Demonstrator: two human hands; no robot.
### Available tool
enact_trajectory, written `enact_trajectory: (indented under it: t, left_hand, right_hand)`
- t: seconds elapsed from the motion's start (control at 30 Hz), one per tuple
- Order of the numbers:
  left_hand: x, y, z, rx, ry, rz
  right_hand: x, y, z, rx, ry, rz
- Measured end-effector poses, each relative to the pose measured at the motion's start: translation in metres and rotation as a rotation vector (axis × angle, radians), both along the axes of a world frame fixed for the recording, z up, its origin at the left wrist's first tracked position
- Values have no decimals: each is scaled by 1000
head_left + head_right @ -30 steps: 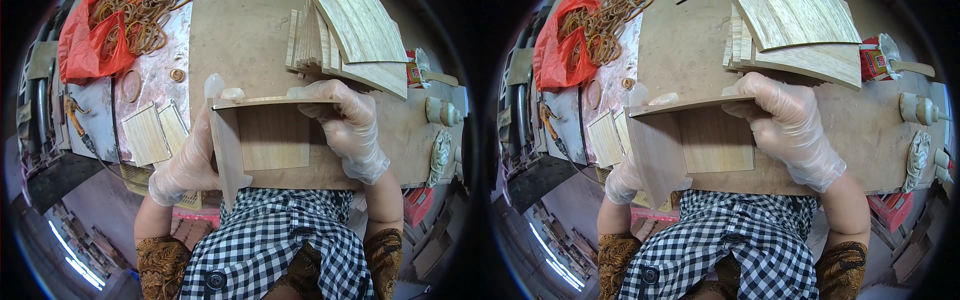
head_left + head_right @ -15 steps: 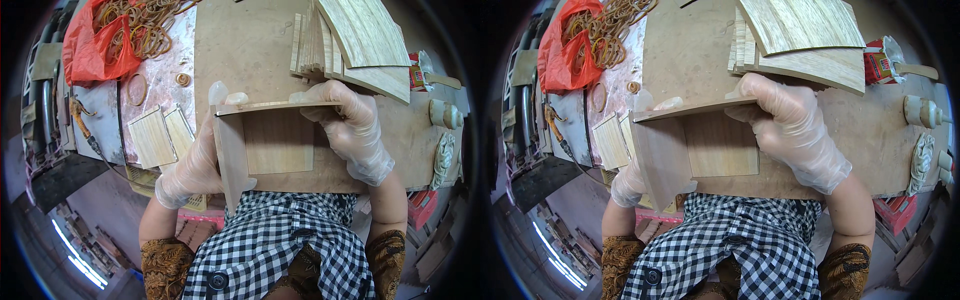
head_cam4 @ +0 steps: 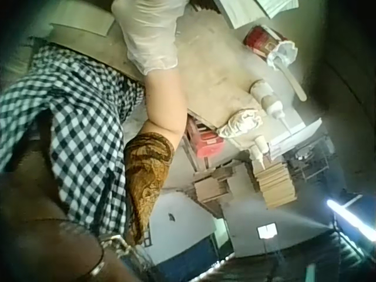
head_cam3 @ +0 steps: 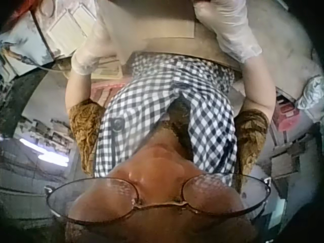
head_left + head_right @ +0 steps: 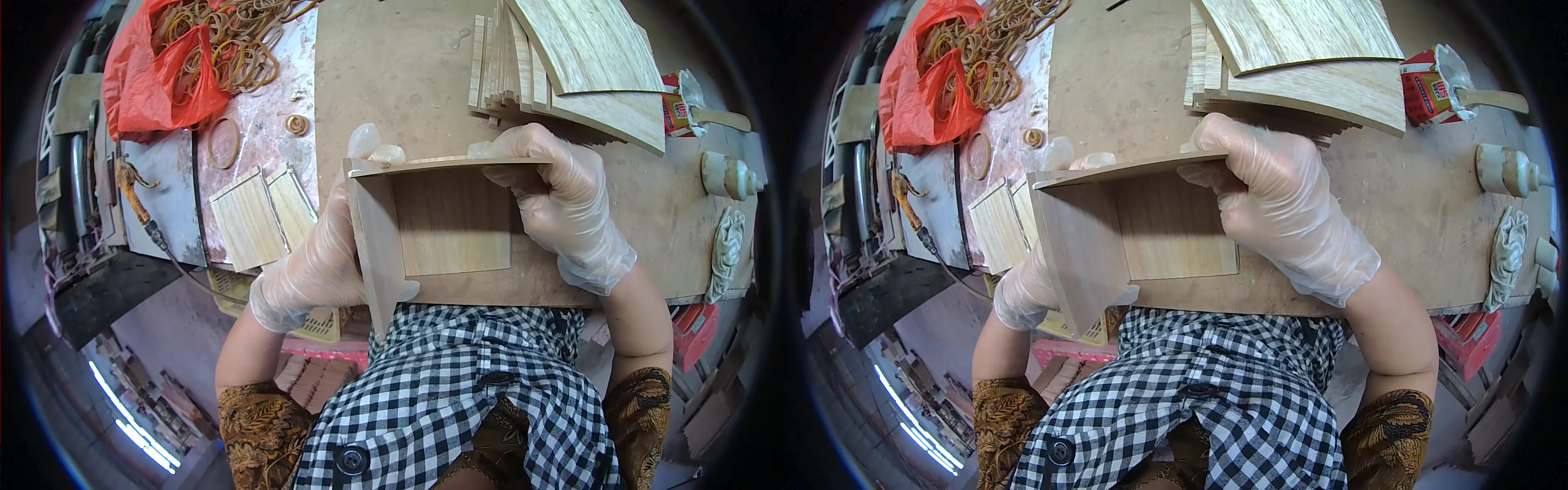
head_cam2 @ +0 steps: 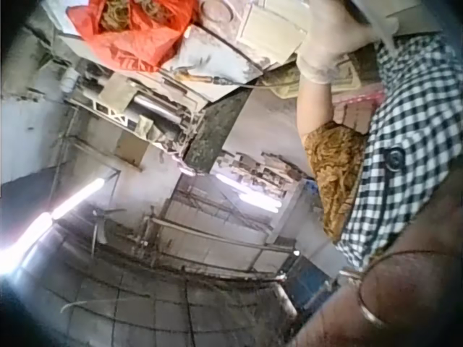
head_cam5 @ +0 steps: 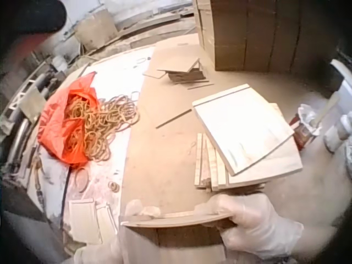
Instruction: The person assembles a small wooden box by applying glue to the edges of thin wooden slats and joining them together. They use a squeeze bottle to apply adhesive, press the pieces into a rectangular frame, and secure the structure with a rubber band.
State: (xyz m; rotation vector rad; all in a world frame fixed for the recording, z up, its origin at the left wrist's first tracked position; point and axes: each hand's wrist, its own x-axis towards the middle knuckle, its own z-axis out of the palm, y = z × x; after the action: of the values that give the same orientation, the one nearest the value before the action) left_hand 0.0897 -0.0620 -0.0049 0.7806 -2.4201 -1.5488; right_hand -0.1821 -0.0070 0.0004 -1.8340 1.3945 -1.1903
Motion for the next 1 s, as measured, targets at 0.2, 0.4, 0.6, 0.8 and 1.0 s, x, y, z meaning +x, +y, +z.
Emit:
enact_trajectory:
  t: [0.2, 0.4, 0.6, 0.8, 1.0]
  left_hand:
    - [-2, 2, 1, -5, 4, -4]
    - [-5, 4, 7, 4, -17, 15]
    - [-3, 12, 25, 106, -58, 100]
    - [13, 24, 44, 205, 96, 258]
    - [72, 19, 74, -275, -133, 417]
  right_hand:
    - [1, 1, -1, 9, -18, 0]
    - [1, 3, 2, 9, 1, -18]
    - [0, 1, 4, -31, 89, -38]
    - [5, 25, 24, 88, 129, -177]
    - [-4, 61, 20, 117, -227, -207]
